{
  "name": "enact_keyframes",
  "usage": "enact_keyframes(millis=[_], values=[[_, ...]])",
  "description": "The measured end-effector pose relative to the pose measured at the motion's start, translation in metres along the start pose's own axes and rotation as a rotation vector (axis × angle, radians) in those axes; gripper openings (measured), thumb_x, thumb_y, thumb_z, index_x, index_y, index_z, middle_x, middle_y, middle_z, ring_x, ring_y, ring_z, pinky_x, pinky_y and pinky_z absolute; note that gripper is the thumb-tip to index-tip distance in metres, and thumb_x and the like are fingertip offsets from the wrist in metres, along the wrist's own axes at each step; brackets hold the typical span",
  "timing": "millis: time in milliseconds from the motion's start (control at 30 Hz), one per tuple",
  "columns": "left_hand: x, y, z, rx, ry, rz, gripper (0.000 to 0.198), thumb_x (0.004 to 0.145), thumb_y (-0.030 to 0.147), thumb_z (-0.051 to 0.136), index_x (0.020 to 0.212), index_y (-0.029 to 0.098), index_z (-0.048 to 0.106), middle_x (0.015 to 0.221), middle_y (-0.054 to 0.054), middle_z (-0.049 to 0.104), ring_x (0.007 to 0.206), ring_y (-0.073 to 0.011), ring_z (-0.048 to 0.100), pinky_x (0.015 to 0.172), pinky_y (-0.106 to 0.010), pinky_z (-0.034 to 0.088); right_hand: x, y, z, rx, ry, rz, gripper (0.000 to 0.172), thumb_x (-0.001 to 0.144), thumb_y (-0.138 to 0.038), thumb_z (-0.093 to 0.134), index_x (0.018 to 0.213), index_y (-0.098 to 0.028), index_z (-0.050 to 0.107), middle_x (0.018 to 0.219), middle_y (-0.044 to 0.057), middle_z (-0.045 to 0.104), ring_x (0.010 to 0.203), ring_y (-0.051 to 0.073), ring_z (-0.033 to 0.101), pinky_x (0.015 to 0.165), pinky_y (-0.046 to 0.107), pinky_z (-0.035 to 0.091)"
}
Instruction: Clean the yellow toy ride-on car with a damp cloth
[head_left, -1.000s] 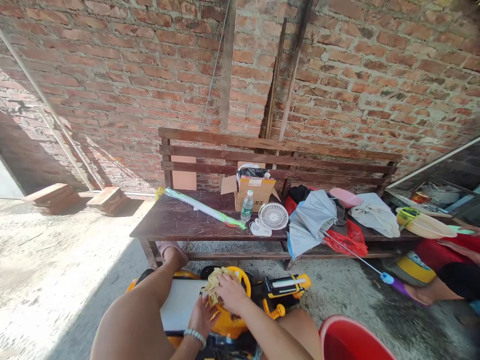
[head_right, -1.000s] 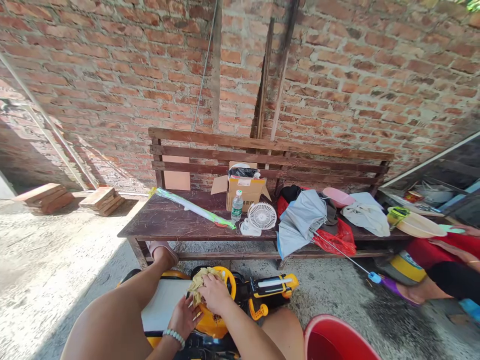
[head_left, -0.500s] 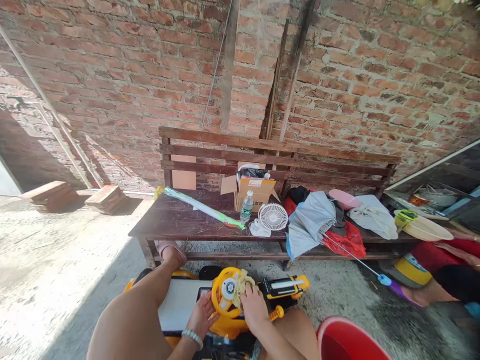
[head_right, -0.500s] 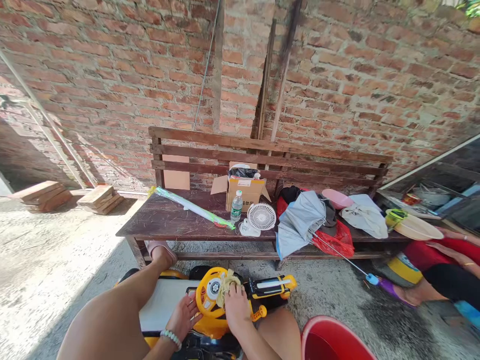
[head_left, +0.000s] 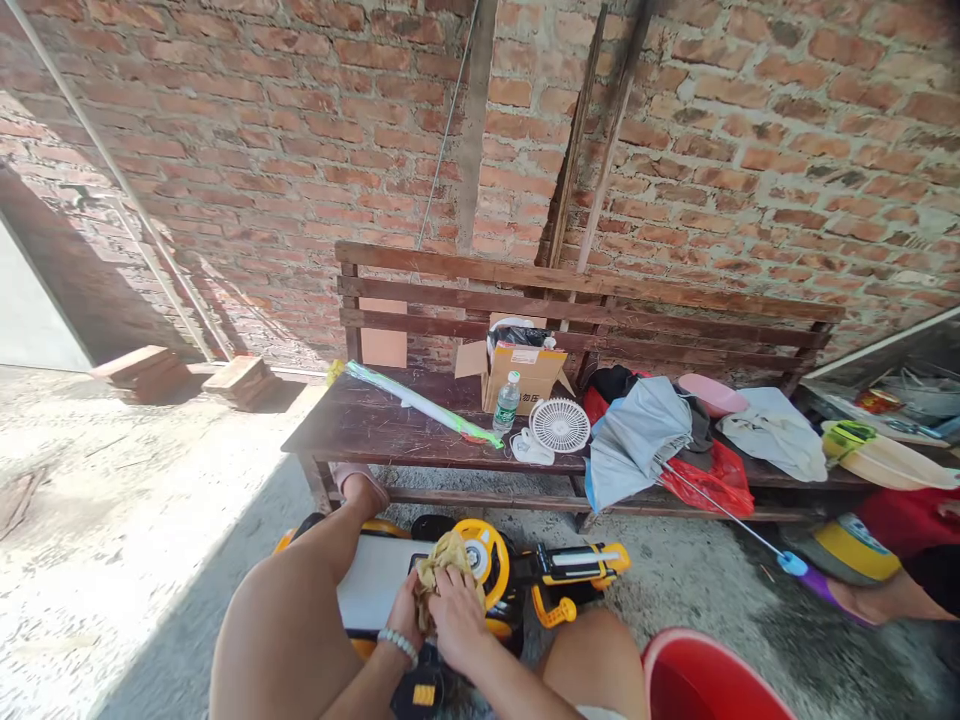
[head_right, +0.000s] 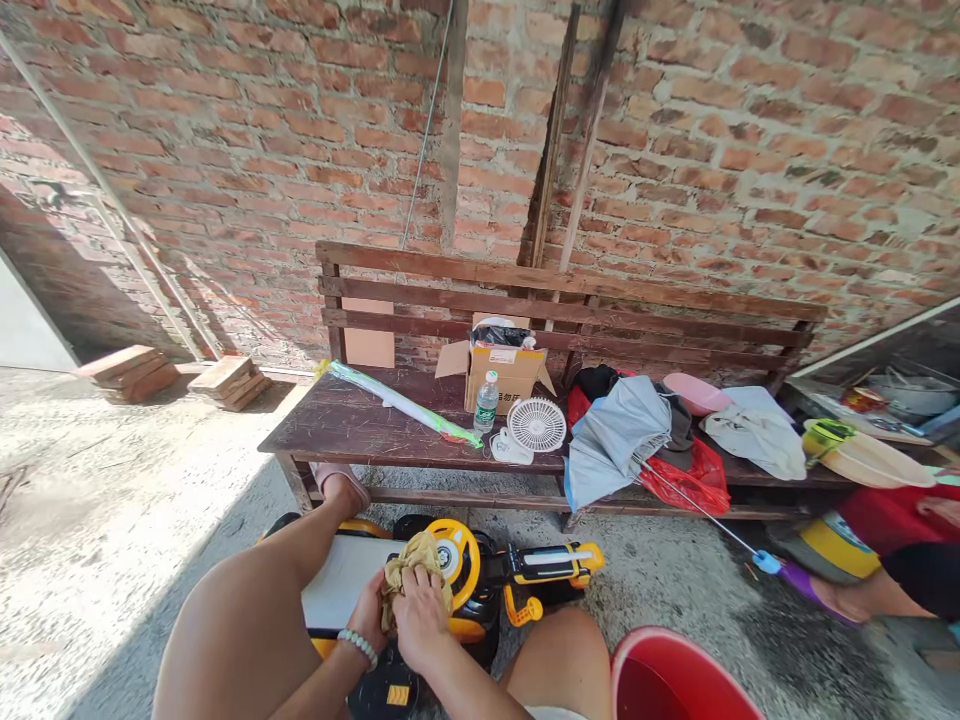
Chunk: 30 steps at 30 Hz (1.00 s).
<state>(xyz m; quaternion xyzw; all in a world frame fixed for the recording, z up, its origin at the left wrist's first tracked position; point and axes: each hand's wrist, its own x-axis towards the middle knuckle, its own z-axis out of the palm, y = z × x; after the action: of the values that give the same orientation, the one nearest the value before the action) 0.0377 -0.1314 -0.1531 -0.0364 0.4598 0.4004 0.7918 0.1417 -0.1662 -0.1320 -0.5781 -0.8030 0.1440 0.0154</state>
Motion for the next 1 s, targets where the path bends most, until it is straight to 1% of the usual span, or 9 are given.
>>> enact_keyframes(millis=[133, 233, 300, 367, 467, 633, 767, 900, 1000], values=[[0.003, -0.005, -0.004, 0.054, -0.08, -0.06, 0.048, 0.105, 0.044, 0.043, 0.142, 0.02, 0.062, 0.105, -0.011, 0.082, 0.094, -0.0285, 0.081, 0.092, -0.042, 0.063, -0.024, 0.019, 0.001, -0.008, -0.004, -0.023, 0.033, 0.102, -0.019, 0.051, 0.115, -0.025, 0.081, 0.141, 0.011, 0.071, 0.132, 0.032, 0.061, 0.11, 0.045, 0.049], [0.012, -0.011, -0.009, 0.21, -0.026, -0.056, 0.042, 0.106, 0.047, 0.041, 0.131, 0.022, 0.065, 0.094, -0.008, 0.08, 0.082, -0.0253, 0.076, 0.078, -0.037, 0.061, -0.052, 0.053, -0.005, -0.005, -0.025, -0.041, 0.036, 0.099, -0.018, 0.054, 0.123, -0.026, 0.079, 0.141, 0.012, 0.07, 0.133, 0.032, 0.06, 0.113, 0.046, 0.047], [0.018, -0.014, -0.011, 0.302, 0.028, -0.041, 0.039, 0.107, 0.048, 0.041, 0.123, 0.022, 0.065, 0.093, -0.008, 0.078, 0.076, -0.0227, 0.072, 0.073, -0.034, 0.057, -0.063, 0.076, -0.015, -0.019, -0.037, 0.035, 0.043, 0.097, -0.015, 0.053, 0.132, -0.025, 0.076, 0.147, 0.014, 0.067, 0.136, 0.032, 0.058, 0.116, 0.046, 0.046], [0.024, -0.018, -0.013, 0.357, 0.055, -0.021, 0.035, 0.107, 0.047, 0.043, 0.121, 0.022, 0.064, 0.096, -0.008, 0.076, 0.077, -0.0215, 0.069, 0.072, -0.033, 0.054, -0.063, 0.095, -0.03, -0.059, -0.055, 0.165, 0.048, 0.096, -0.013, 0.05, 0.135, -0.024, 0.076, 0.151, 0.015, 0.065, 0.138, 0.033, 0.057, 0.116, 0.046, 0.045], [0.033, -0.022, -0.015, 0.409, 0.083, 0.01, 0.031, 0.106, 0.043, 0.046, 0.128, 0.025, 0.058, 0.097, -0.005, 0.073, 0.08, -0.022, 0.068, 0.076, -0.032, 0.052, -0.043, 0.109, -0.052, -0.116, -0.082, 0.288, 0.053, 0.097, -0.01, 0.043, 0.137, -0.023, 0.075, 0.155, 0.016, 0.062, 0.142, 0.033, 0.055, 0.116, 0.046, 0.045], [0.04, -0.023, -0.021, 0.41, 0.03, -0.038, 0.047, 0.103, 0.056, 0.047, 0.129, 0.019, 0.06, 0.105, -0.01, 0.072, 0.094, -0.0267, 0.068, 0.088, -0.036, 0.05, 0.019, 0.091, -0.071, -0.139, -0.117, 0.307, 0.054, 0.1, -0.013, 0.04, 0.144, -0.02, 0.071, 0.163, 0.016, 0.055, 0.147, 0.033, 0.052, 0.12, 0.046, 0.042], [0.035, -0.018, -0.021, 0.363, 0.009, -0.05, 0.053, 0.105, 0.058, 0.035, 0.133, 0.02, 0.06, 0.109, -0.011, 0.072, 0.102, -0.0302, 0.068, 0.096, -0.042, 0.05, 0.05, 0.057, -0.065, -0.105, -0.164, 0.195, 0.053, 0.101, -0.014, 0.043, 0.144, -0.021, 0.071, 0.169, 0.014, 0.05, 0.154, 0.034, 0.046, 0.125, 0.049, 0.038], [0.022, -0.01, -0.014, 0.276, 0.001, -0.068, 0.061, 0.108, 0.058, 0.019, 0.138, 0.021, 0.058, 0.109, -0.012, 0.074, 0.109, -0.0319, 0.07, 0.101, -0.046, 0.05, 0.043, 0.026, -0.043, -0.03, -0.186, 0.01, 0.051, 0.101, -0.011, 0.041, 0.139, -0.018, 0.075, 0.166, 0.015, 0.053, 0.162, 0.032, 0.035, 0.134, 0.048, 0.025], [0.013, -0.007, -0.007, 0.181, -0.09, -0.066, 0.064, 0.107, 0.057, 0.02, 0.143, 0.019, 0.057, 0.112, -0.015, 0.076, 0.115, -0.033, 0.071, 0.102, -0.048, 0.051, 0.015, 0.015, -0.027, 0.021, -0.167, -0.023, 0.049, 0.102, -0.01, 0.041, 0.137, -0.017, 0.076, 0.163, 0.015, 0.057, 0.159, 0.028, 0.041, 0.134, 0.043, 0.027]])
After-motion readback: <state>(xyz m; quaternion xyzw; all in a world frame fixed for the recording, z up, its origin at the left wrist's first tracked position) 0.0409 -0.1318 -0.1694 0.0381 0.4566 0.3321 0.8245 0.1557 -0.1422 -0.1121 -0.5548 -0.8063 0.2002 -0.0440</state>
